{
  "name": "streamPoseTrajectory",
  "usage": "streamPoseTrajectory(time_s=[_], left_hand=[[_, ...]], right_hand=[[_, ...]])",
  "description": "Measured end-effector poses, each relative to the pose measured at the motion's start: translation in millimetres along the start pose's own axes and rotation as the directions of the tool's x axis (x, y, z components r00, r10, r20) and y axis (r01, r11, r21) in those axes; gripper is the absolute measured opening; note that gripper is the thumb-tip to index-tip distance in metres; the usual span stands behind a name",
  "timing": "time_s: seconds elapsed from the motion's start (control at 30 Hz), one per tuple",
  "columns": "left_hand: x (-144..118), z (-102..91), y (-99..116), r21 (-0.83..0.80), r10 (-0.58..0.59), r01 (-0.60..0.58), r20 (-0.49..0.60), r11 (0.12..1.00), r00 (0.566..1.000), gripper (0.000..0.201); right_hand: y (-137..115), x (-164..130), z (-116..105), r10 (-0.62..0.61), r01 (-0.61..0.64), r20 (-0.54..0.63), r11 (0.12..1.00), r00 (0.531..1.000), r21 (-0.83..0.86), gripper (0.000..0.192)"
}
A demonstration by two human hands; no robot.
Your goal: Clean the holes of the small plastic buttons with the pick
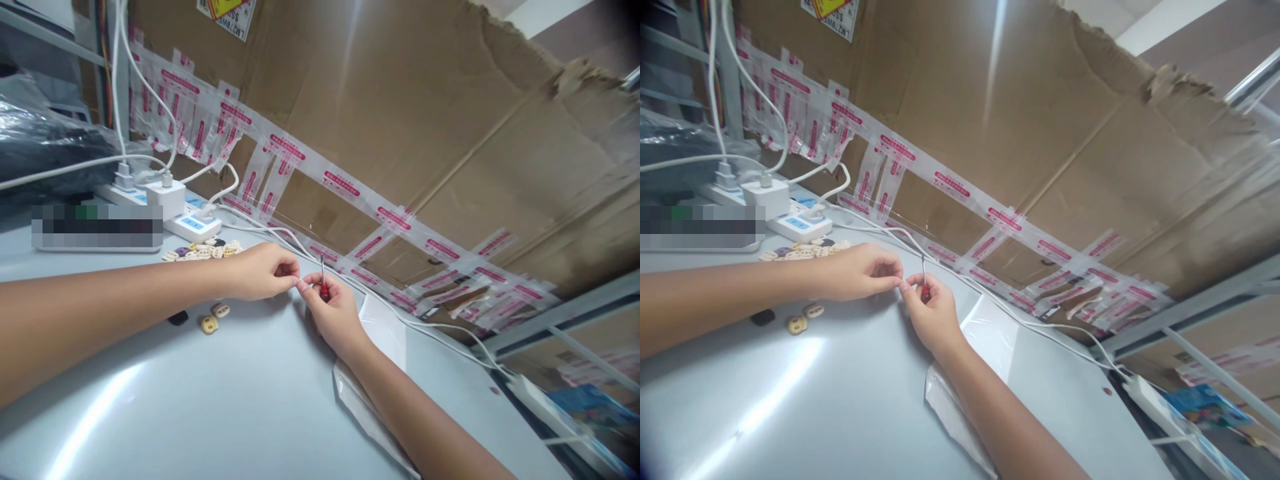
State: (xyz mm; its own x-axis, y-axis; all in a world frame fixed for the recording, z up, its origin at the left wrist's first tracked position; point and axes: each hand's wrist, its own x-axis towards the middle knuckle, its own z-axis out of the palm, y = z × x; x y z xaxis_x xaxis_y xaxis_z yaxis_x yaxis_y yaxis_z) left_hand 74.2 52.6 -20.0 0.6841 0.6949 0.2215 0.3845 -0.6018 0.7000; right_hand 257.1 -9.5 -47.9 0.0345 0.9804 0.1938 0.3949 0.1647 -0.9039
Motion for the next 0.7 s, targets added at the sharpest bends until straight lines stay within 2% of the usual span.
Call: streamPoseTrajectory(time_s=[0.7], left_hand=[[-0.2, -2.4, 0.9, 0.072, 0.030, -0.030, 0.003, 0.997, 1.000, 0.020]], right_hand=[[-3.3, -1.3, -0.1, -0.017, 0.016, -0.005, 1.000, 1.000, -0.023, 0.033]])
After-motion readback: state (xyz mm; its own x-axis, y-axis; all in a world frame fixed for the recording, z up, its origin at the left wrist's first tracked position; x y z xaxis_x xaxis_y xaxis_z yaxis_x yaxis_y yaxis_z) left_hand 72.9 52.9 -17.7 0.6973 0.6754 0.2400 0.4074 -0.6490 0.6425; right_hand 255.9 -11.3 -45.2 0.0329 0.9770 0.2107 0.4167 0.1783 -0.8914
